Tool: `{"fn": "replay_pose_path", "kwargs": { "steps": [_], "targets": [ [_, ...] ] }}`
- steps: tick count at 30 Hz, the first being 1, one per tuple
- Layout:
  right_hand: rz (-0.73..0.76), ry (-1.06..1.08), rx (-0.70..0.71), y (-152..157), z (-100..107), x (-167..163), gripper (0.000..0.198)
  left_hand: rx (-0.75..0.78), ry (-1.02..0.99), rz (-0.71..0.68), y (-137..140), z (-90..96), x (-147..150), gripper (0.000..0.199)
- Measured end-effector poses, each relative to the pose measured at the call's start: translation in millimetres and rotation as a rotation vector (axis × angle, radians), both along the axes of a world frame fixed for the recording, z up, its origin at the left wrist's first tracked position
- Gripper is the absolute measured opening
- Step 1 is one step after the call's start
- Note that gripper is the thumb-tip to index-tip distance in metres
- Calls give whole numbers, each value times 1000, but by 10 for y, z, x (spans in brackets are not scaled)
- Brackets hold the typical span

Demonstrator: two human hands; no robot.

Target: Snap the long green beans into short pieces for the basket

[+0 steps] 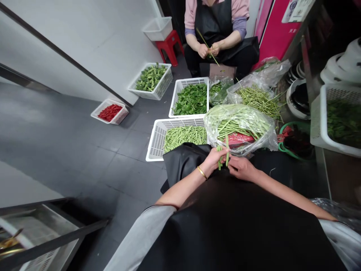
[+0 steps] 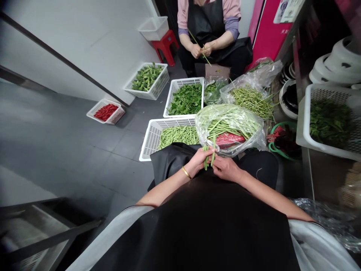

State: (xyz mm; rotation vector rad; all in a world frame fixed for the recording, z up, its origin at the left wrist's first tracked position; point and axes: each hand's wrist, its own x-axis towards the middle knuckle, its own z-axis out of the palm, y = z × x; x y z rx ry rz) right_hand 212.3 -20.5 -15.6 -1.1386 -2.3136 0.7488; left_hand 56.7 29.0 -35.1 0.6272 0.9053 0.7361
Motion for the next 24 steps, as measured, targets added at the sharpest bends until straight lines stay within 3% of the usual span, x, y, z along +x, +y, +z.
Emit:
{"fn": "replay_pose_path", "kwargs": {
  "steps": [3,5,7,9,11,15,16,18,20,24],
  "targets": [
    [119,103,-366,26,29,186,22,16,-52,-211,-12,41,-48,38],
    [47,92,-594,104,51,371,15,16,-39,-254,2,68,-101,38],
    [-118,186,-686,197,67,485,30,11,-12,-302,15,85,-137,37],
    [-222,385,-691,263,81,457,47,22,-5,-350,16,94,-135,33],
    [-272,514,-623,276,108,306,45,25,-19,-326,12,98,-106,26],
    [-415,392,-212,166,181,-1,27,-32,8,-40,47,86,-75,16],
    [-424,356,-168,134,182,-32,26,-62,33,40,63,79,-81,17],
    [-399,318,-248,92,137,-48,26,-87,85,173,85,66,-95,20],
    [-353,289,-438,88,38,-42,27,1,131,204,76,63,-93,24],
    [-285,271,-648,123,-133,-44,34,291,222,0,0,109,-49,33]
  ]
}}
